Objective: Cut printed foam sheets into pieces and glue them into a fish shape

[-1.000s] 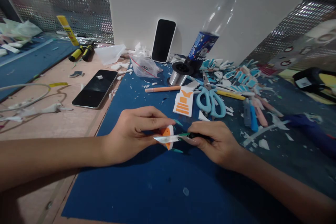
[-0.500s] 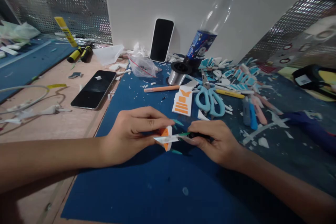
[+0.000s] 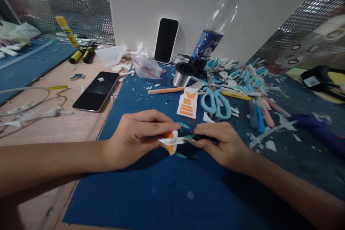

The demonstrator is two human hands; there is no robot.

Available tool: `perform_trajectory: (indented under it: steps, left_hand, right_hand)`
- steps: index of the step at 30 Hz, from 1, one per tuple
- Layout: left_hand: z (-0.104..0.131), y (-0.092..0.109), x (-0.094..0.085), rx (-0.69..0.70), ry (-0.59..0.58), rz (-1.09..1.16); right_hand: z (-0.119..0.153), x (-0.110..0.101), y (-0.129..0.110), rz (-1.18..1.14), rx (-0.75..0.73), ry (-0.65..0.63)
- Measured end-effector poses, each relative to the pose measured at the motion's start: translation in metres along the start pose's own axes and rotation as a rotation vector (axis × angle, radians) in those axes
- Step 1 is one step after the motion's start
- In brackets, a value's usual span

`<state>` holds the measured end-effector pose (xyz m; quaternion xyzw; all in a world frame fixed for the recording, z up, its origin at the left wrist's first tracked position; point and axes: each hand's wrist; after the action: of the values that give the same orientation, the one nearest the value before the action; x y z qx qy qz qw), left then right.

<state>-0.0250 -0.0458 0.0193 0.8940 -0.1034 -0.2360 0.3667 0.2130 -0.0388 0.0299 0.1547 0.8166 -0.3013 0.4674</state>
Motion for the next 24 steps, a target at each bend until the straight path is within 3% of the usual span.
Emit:
perform_trajectory:
  steps: [11, 24]
  left_hand:
    - [-0.0035, -0.0026, 0.0020, -0.028, -0.009, 0.020]
    - [-0.0074, -0.0003, 0.0049, -0.367, 0.061, 0.187]
  right_hand:
    - [0.0004, 0.0020, 0.0020, 0.050, -0.032, 0.068]
    - [-0.0004, 0.0013, 0.0019, 0.126, 0.029, 0.099]
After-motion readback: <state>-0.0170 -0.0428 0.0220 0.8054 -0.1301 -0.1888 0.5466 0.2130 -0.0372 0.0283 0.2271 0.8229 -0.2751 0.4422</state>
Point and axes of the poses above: each hand's wrist, its own z-axis away from the middle knuckle, its own x-axis out of the palm, y = z × x, and after that the axes turned 11 degrees about z, right-handed
